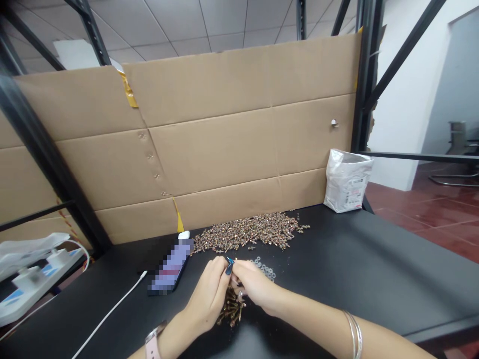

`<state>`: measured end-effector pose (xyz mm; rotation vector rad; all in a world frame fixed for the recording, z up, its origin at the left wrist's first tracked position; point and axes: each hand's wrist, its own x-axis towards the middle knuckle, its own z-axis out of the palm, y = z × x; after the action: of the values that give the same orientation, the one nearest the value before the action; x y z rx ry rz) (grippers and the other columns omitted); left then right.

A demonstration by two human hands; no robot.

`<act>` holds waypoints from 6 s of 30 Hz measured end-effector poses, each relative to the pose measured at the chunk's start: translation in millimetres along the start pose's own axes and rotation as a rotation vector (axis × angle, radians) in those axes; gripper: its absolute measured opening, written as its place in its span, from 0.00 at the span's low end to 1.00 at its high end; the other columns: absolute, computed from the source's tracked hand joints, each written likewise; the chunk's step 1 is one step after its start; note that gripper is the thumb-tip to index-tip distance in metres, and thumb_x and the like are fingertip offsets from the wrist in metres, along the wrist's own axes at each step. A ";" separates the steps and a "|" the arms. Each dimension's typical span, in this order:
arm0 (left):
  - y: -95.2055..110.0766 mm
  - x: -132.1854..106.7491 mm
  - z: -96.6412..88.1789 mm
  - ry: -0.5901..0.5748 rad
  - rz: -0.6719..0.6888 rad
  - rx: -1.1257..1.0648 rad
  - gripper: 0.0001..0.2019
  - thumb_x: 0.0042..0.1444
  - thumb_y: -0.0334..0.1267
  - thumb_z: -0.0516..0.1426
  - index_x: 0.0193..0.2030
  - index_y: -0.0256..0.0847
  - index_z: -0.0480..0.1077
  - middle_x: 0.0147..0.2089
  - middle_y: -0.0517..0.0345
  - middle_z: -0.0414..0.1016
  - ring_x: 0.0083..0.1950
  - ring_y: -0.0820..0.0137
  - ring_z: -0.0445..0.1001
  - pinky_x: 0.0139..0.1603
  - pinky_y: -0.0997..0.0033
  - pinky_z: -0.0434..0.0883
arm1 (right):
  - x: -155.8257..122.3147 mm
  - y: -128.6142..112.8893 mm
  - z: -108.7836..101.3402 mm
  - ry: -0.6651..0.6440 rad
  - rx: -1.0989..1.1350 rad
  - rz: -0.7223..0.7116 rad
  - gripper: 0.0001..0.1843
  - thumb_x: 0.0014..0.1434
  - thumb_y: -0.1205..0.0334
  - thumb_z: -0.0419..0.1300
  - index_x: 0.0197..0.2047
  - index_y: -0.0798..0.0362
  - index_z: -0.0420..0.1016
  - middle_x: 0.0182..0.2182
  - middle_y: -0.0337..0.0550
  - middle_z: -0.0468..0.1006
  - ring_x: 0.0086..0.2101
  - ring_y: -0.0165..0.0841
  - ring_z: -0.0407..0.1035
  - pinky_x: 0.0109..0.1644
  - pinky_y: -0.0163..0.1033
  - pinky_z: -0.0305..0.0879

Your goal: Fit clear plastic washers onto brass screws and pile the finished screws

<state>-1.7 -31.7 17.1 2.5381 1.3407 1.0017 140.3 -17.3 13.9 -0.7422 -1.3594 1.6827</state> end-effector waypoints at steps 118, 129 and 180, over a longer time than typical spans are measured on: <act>6.2 3.7 -5.8 -0.015 0.068 0.043 0.14 0.65 0.36 0.38 0.31 0.40 0.59 0.32 0.59 0.63 0.35 0.69 0.59 0.41 0.65 0.56 | -7.8 -11.4 -2.5 -0.094 0.131 0.117 0.15 0.53 0.56 0.57 0.24 0.53 0.56 0.17 0.28 0.54 0.17 0.20 0.42 0.20 0.28 0.41; 5.0 0.0 -7.3 0.022 0.029 0.050 0.14 0.65 0.37 0.38 0.30 0.40 0.57 0.31 0.59 0.62 0.34 0.69 0.59 0.39 0.65 0.55 | -4.3 -1.0 2.5 -0.041 0.055 -0.009 0.19 0.52 0.47 0.58 0.25 0.52 0.56 0.20 0.30 0.54 0.18 0.21 0.45 0.21 0.30 0.43; -2.0 4.9 -10.6 -0.099 0.009 0.069 0.09 0.65 0.40 0.41 0.40 0.43 0.60 0.41 0.59 0.65 0.43 0.67 0.62 0.45 0.63 0.54 | 10.2 -26.9 -48.7 -0.088 -0.777 -0.271 0.02 0.53 0.66 0.59 0.32 0.55 0.69 0.25 0.36 0.66 0.25 0.27 0.59 0.29 0.31 0.57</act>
<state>-7.4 -28.9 27.0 2.6079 1.3612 0.8329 182.9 16.9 28.7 -0.8542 -2.1017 0.9587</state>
